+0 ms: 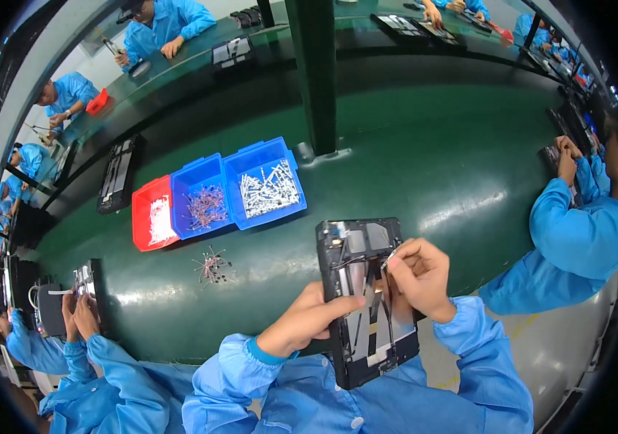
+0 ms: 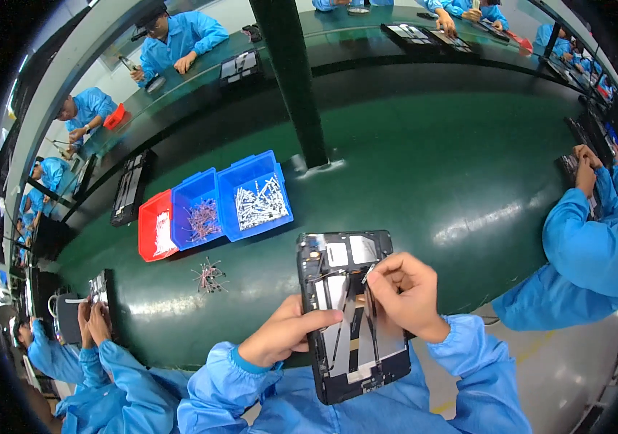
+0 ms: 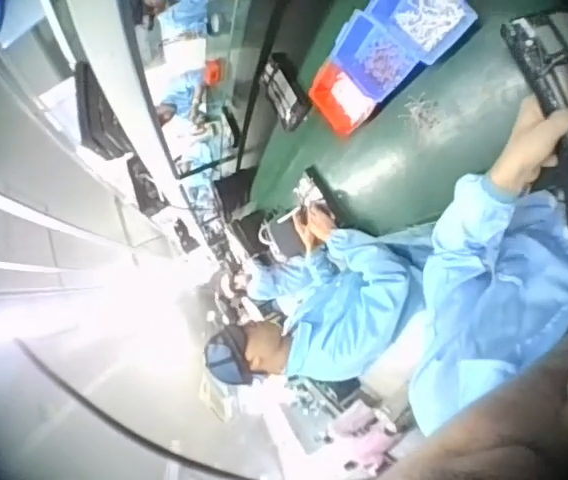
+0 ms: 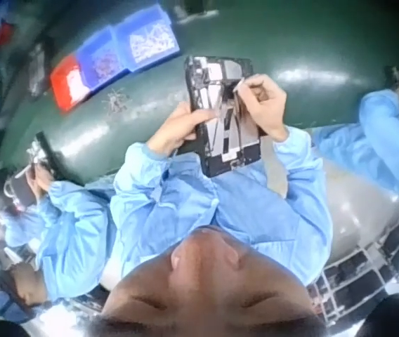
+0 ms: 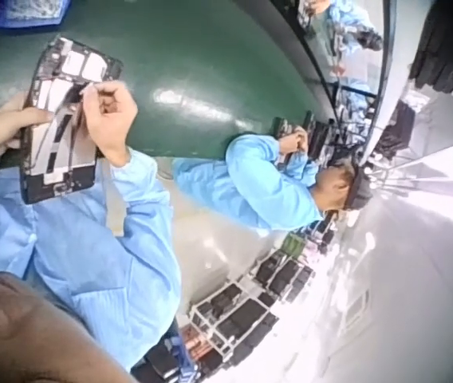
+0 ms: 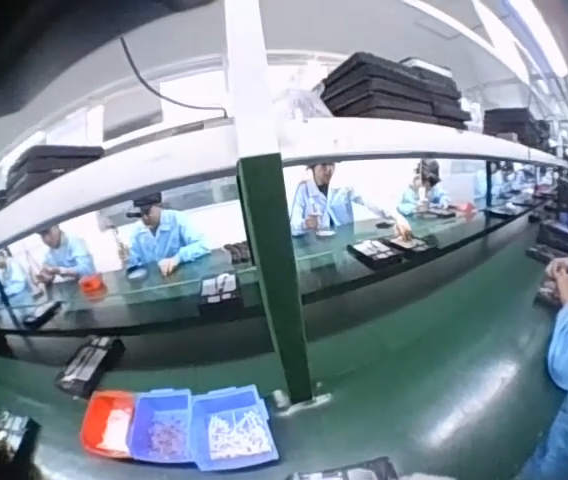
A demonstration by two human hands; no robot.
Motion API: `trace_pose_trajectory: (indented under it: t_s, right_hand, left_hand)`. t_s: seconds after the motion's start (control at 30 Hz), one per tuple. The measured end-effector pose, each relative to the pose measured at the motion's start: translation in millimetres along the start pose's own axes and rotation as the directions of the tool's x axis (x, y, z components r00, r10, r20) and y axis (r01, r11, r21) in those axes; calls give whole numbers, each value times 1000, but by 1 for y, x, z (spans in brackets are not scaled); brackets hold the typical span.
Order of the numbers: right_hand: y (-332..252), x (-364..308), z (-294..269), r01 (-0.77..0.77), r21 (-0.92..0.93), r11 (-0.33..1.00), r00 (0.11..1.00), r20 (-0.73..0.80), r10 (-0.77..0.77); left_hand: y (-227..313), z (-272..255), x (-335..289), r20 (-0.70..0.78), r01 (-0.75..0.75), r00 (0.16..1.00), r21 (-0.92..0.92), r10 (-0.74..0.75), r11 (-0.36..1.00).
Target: The person assembles a tablet by hand, inserting internal components, pins, and small connectors into a tablet chassis, taking the components from bins.
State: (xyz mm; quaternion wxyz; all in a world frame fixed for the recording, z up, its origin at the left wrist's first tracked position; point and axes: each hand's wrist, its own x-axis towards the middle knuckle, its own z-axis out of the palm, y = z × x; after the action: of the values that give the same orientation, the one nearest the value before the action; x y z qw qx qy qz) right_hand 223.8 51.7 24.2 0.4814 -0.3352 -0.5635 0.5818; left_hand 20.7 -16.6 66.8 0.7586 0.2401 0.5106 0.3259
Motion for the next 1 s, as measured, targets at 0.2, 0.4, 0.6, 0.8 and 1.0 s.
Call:
trace_pose_trajectory:
  t_s: [0.2,0.4,0.6,0.8,1.0]
  right_hand:
    - [-92,47,13,248,87,965,966,47,-253]
    - [-131,74,48,158,263,952,898,363,-249]
    - [-107,70,71,45,333,942,875,442,-198]
    - [-97,72,71,15,339,941,883,436,-172]
    - [-102,67,73,36,288,957,895,417,-159]
  left_hand:
    - [30,7,3,-23,-616,755,318,655,721]
    - [7,-18,59,156,-493,-17,858,988,-144]
    - [-7,-37,71,72,-543,31,839,997,-44]
    - [11,-21,66,154,-400,-223,886,963,-234]
    - [-10,-33,76,60,-536,-30,842,998,-67]
